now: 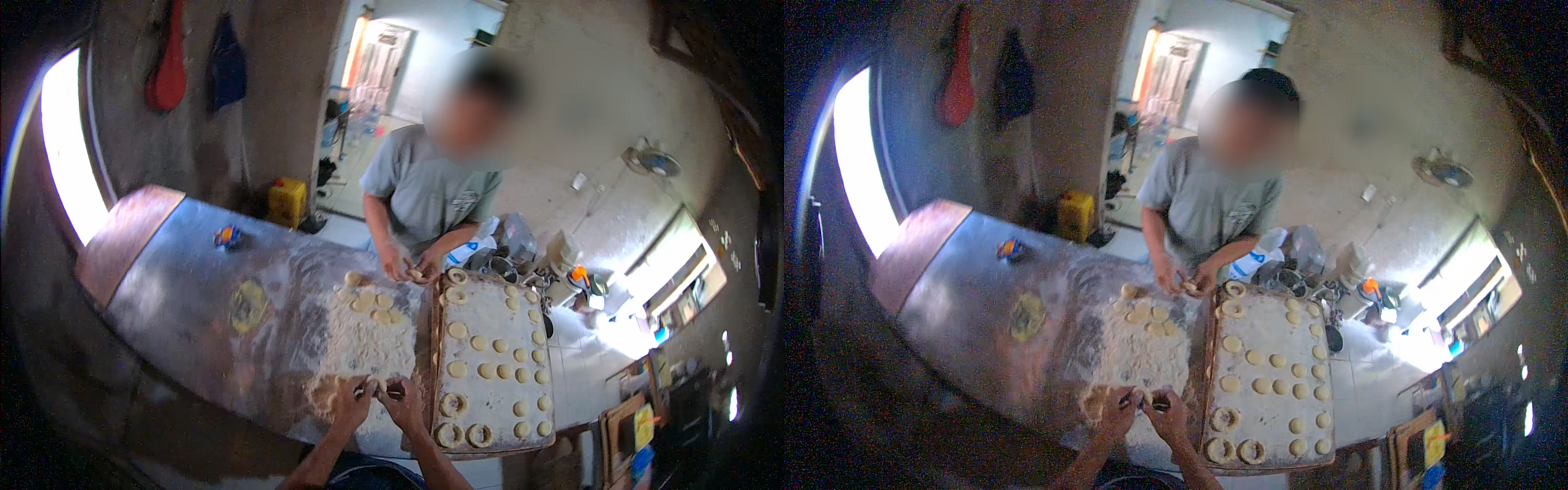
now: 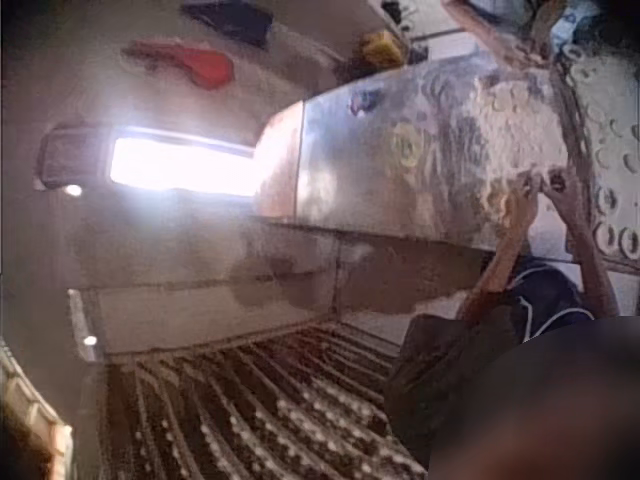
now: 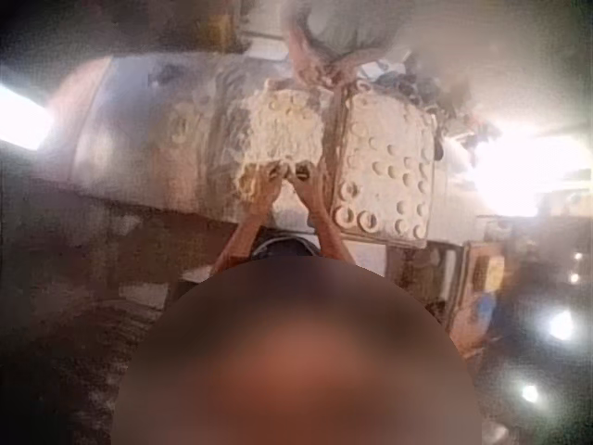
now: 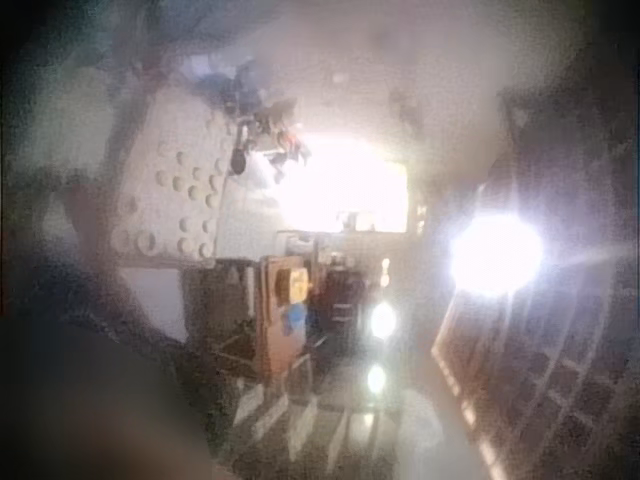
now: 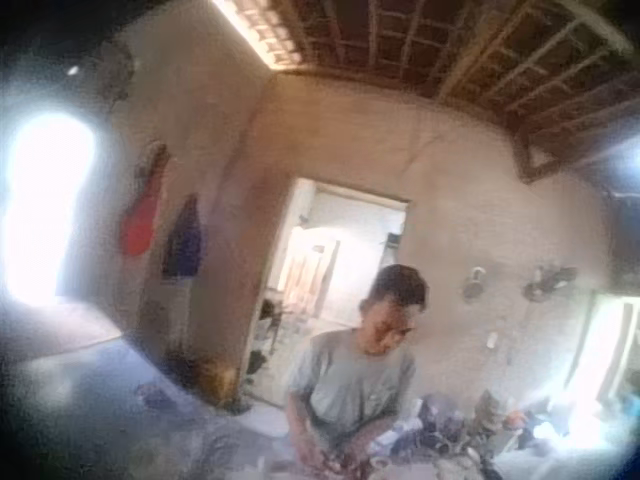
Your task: The person shapes small dough balls into ring shapes by hand and places them on a wooden board. Another person works alongside at the same table. The shaped dough rings are later placed on a multi-tiered wooden rack.
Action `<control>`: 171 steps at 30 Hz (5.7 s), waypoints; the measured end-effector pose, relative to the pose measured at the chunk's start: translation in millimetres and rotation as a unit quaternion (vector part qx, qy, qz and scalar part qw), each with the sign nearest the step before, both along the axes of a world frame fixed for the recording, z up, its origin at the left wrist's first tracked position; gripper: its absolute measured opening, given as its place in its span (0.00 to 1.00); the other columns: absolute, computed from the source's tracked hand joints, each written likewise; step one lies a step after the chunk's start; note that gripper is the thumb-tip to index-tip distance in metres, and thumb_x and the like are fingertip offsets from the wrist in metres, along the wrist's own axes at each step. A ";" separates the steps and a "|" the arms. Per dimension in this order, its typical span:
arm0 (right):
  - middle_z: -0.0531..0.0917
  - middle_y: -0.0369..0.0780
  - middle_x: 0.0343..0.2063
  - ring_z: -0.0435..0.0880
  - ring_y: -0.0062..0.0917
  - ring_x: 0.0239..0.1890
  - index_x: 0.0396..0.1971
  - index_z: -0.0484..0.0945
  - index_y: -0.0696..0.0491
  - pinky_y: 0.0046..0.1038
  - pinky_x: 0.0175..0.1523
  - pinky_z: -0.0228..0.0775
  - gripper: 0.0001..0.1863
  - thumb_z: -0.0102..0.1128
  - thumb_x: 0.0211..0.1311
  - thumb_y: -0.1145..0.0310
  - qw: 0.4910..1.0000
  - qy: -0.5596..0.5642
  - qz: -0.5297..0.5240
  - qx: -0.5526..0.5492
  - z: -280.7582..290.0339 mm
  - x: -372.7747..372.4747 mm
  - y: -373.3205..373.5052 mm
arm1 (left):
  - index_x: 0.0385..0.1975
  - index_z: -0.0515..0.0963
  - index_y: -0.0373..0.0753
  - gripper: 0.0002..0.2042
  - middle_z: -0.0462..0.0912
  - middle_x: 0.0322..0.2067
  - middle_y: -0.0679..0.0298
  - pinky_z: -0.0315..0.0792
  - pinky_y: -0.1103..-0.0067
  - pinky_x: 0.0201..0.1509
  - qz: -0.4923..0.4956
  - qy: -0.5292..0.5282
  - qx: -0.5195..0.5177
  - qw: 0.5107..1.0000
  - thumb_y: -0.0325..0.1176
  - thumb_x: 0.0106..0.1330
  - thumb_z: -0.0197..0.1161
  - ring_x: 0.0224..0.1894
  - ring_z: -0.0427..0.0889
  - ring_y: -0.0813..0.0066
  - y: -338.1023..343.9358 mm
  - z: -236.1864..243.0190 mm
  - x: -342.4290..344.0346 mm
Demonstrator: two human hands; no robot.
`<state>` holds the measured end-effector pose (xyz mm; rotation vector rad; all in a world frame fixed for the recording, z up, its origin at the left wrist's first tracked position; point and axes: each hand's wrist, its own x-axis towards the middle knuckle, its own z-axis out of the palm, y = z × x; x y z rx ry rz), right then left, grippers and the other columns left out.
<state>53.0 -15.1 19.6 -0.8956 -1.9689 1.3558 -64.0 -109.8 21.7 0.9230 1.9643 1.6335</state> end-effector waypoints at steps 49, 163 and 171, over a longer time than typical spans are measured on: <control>0.78 0.50 0.18 0.74 0.46 0.19 0.30 0.79 0.62 0.43 0.27 0.65 0.24 0.43 0.70 0.56 0.998 0.057 -0.011 0.028 25.7 250.5 59.4 | 0.35 0.73 0.36 0.12 0.77 0.28 0.58 0.72 0.66 0.35 -0.014 -0.169 0.102 0.980 0.39 0.69 0.49 0.29 0.76 0.60 102.5 2.7 251.9; 0.77 0.51 0.17 0.76 0.46 0.18 0.33 0.79 0.62 0.44 0.25 0.64 0.20 0.48 0.71 0.58 0.992 0.109 -0.068 0.008 13.2 187.4 54.6 | 0.34 0.73 0.37 0.16 0.74 0.27 0.68 0.69 0.73 0.31 -0.124 -0.413 0.221 0.875 0.43 0.75 0.45 0.29 0.75 0.74 116.1 -24.8 182.6; 0.76 0.50 0.19 0.76 0.43 0.22 0.39 0.78 0.63 0.41 0.31 0.66 0.22 0.43 0.72 0.57 0.974 -0.030 -0.095 0.205 18.2 276.3 40.7 | 0.29 0.69 0.42 0.14 0.71 0.22 0.69 0.63 0.77 0.24 -0.115 0.091 0.007 0.989 0.44 0.72 0.46 0.23 0.70 0.78 103.8 -7.7 278.6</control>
